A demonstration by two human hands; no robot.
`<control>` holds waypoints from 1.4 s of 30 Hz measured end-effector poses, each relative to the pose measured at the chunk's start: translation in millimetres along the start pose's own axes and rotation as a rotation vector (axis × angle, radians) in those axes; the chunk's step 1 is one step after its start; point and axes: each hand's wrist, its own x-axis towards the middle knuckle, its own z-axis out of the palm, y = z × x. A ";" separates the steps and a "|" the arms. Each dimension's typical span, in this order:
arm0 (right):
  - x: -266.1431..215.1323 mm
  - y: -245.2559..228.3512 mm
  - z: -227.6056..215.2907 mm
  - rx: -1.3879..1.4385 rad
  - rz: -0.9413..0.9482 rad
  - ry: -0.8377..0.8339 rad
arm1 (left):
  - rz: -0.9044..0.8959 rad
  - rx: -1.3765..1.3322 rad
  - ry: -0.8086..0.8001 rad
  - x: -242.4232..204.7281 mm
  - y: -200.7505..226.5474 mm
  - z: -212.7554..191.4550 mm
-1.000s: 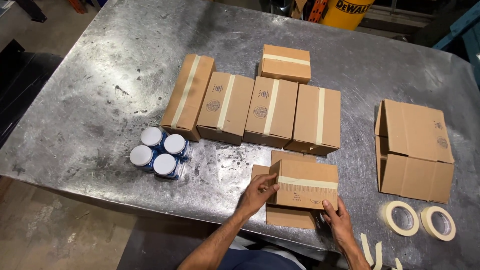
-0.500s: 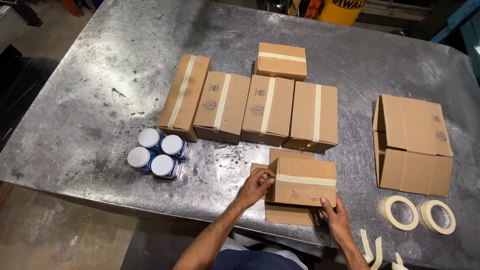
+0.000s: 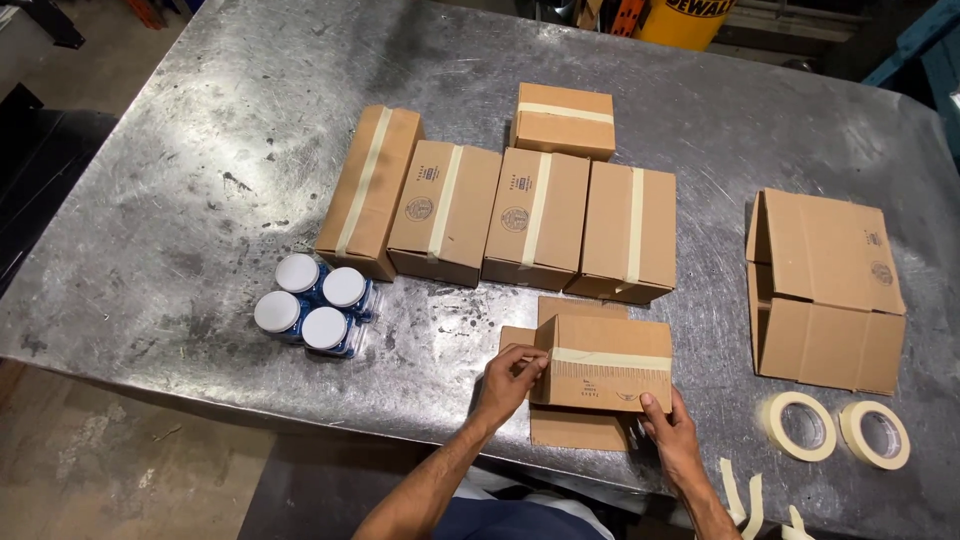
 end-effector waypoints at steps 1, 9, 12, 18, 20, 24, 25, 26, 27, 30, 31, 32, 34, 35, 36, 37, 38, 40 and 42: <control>-1.0 -1.7 0.7 -0.002 -0.001 -0.002 | 0.001 -0.002 0.002 4.1 0.5 -2.7; 6.5 8.2 -2.1 -0.016 -0.017 0.029 | -0.087 0.131 -0.380 26.3 10.2 -21.6; 13.4 18.0 -4.3 -0.013 -0.050 0.032 | -0.170 -0.170 -0.310 32.3 19.2 -24.1; -8.0 11.2 9.3 -0.106 -0.132 0.112 | -0.233 -0.270 -0.247 30.1 41.2 -29.0; -34.7 -6.1 24.1 -0.214 -0.145 0.171 | -0.265 -0.194 -0.226 24.4 59.5 -27.1; -18.0 33.7 27.6 -0.686 -1.049 0.505 | -0.273 -0.162 -0.196 26.8 58.7 -23.2; -18.7 31.1 31.2 -0.681 -1.041 0.514 | -0.275 -0.153 -0.204 25.5 65.2 -23.8; -19.3 28.6 34.7 -0.782 -1.132 0.355 | -0.294 -0.128 -0.190 24.1 71.6 -24.3; -20.6 26.4 37.1 -0.881 -1.218 0.192 | -0.315 -0.103 -0.178 22.5 77.6 -23.8; -44.0 31.3 59.9 -1.104 -1.205 0.062 | -0.302 -0.117 -0.156 27.7 64.7 -26.8; -51.0 26.8 64.6 -1.103 -1.197 0.071 | -0.304 -0.111 -0.166 28.0 65.7 -27.8; -57.9 22.1 69.6 -1.222 -1.233 0.129 | -0.314 -0.066 -0.166 28.6 66.6 -29.1; -68.9 15.2 77.6 -1.340 -1.258 0.191 | -0.325 -0.014 -0.170 28.6 76.5 -32.8; -73.5 12.9 80.1 -1.328 -1.263 0.227 | -0.321 0.090 -0.188 27.6 85.6 -34.9; -78.3 10.5 82.8 -1.317 -1.267 0.262 | -0.316 0.194 -0.207 26.6 94.8 -37.1; -79.9 10.6 83.9 -1.313 -1.264 0.265 | -0.316 0.199 -0.208 24.2 111.6 -32.3; -81.6 10.5 85.0 -1.314 -1.271 0.278 | -0.312 0.237 -0.240 21.9 128.3 -27.5; -84.4 9.5 86.7 -1.308 -1.275 0.289 | -0.310 0.280 -0.270 24.0 146.3 -20.3; -85.6 7.2 85.6 -1.287 -1.284 0.281 | -0.261 0.304 -0.354 34.8 148.8 -12.3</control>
